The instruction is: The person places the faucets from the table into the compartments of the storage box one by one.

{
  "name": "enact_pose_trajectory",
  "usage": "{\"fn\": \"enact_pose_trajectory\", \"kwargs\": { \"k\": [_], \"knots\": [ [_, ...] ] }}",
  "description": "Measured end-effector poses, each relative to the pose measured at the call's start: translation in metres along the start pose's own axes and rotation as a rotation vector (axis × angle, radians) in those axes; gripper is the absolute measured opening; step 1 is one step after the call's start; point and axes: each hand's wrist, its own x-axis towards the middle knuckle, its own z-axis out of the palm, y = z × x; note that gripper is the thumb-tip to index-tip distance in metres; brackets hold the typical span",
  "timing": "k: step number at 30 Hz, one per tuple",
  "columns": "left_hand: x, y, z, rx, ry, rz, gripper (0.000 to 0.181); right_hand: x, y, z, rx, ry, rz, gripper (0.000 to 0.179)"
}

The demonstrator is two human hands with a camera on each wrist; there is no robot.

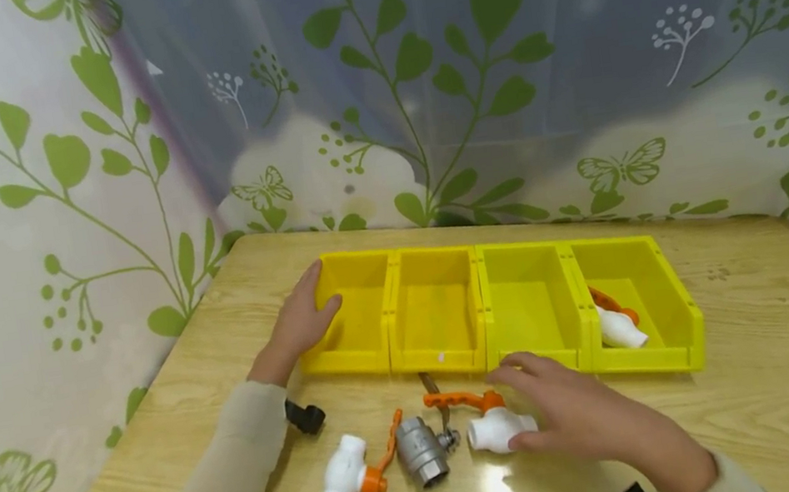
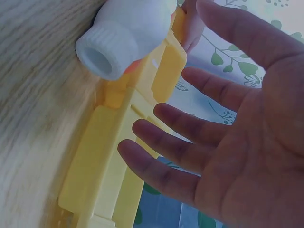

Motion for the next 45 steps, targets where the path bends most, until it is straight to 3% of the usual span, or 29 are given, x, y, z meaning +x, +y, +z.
{"fn": "enact_pose_trajectory", "kwargs": {
  "k": [10, 45],
  "knots": [
    [-0.001, 0.001, -0.001, -0.004, -0.01, -0.005, 0.071, 0.006, 0.004, 0.009, -0.017, -0.008, -0.04, 0.066],
    [-0.003, 0.002, -0.002, -0.011, -0.016, -0.02, 0.071, 0.005, 0.007, 0.013, -0.011, -0.069, -0.016, 0.066]
  ]
}}
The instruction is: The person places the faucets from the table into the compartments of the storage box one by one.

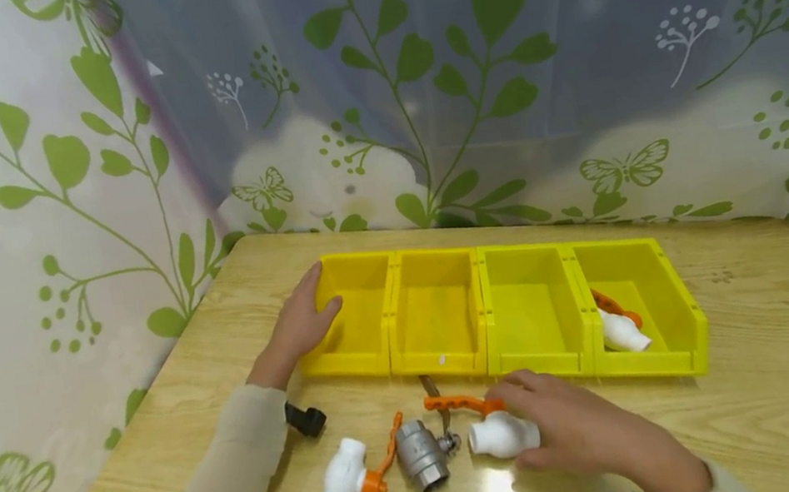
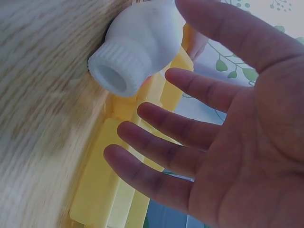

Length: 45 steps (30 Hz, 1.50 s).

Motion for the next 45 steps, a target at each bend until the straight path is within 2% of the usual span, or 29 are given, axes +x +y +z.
{"fn": "enact_pose_trajectory", "kwargs": {
  "k": [9, 18, 35, 45],
  "knots": [
    [0.001, -0.001, 0.001, 0.0, -0.01, -0.009, 0.071, -0.003, 0.002, 0.0, -0.049, 0.035, -0.009, 0.066],
    [0.001, 0.001, 0.0, 0.001, -0.005, -0.009, 0.071, -0.001, 0.002, 0.001, -0.013, 0.019, -0.016, 0.067],
    [0.002, 0.001, -0.001, 0.001, -0.003, -0.007, 0.071, 0.002, 0.002, 0.008, -0.033, 0.049, -0.049, 0.066],
    [0.001, 0.0, 0.0, 0.005, -0.004, -0.008, 0.072, 0.004, 0.001, 0.012, -0.063, 0.062, -0.024, 0.063]
  ]
}}
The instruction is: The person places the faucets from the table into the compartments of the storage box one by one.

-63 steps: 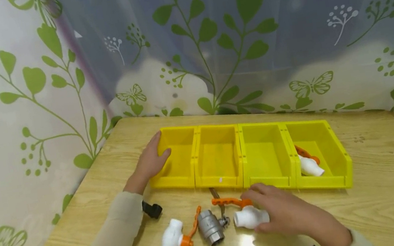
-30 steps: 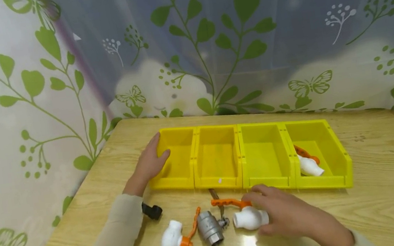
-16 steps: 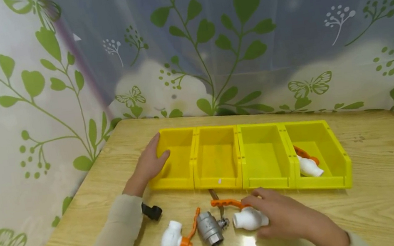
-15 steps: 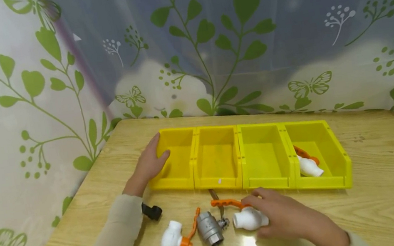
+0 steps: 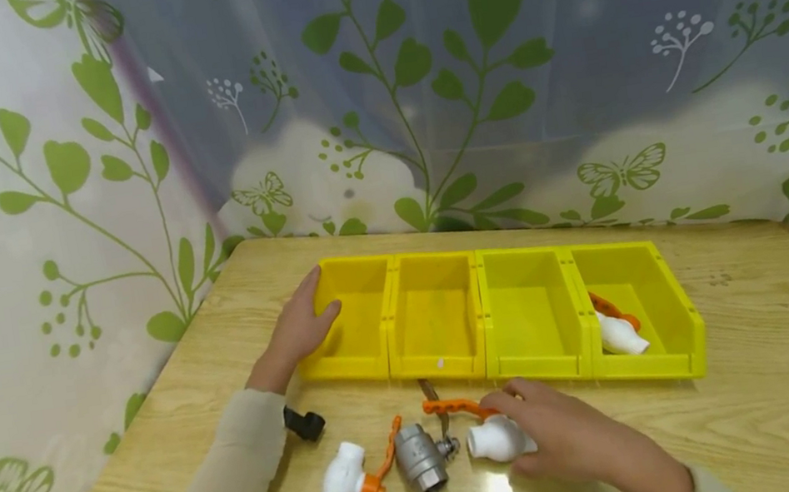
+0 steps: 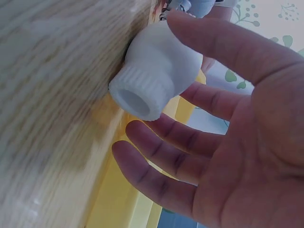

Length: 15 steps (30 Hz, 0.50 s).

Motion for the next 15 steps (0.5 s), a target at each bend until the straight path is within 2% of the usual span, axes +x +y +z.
{"fn": "enact_pose_trajectory", "kwargs": {
  "k": [15],
  "knots": [
    [0.0002, -0.0004, 0.0006, -0.005, 0.004, -0.005, 0.072, 0.0021, -0.0043, 0.0036, -0.022, 0.011, 0.054, 0.064]
  ]
}}
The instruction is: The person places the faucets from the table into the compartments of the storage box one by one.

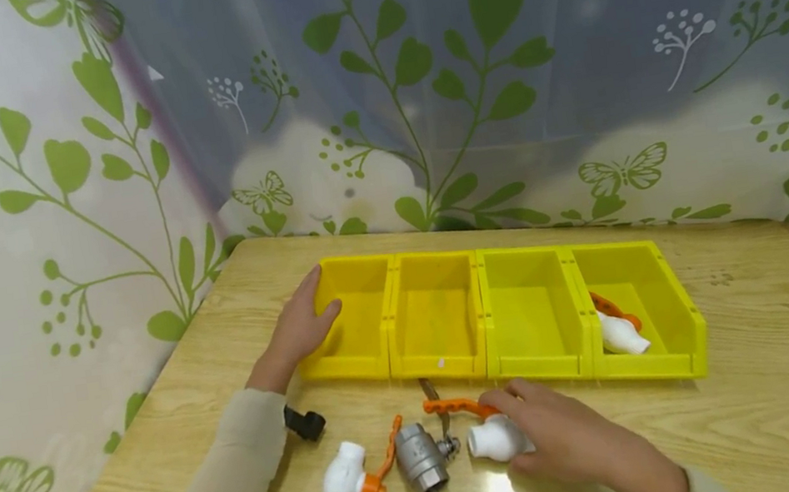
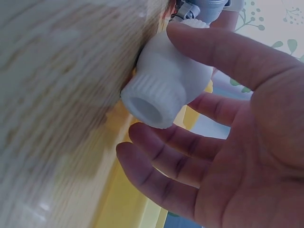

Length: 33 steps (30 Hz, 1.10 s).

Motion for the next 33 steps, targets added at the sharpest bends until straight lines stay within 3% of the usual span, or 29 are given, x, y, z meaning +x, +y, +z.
{"fn": "enact_pose_trajectory", "kwargs": {
  "k": [33],
  "knots": [
    [-0.001, 0.0, 0.0, -0.009, -0.002, 0.0, 0.072, 0.003, -0.004, 0.01, 0.01, 0.038, 0.051, 0.069]
  ]
}}
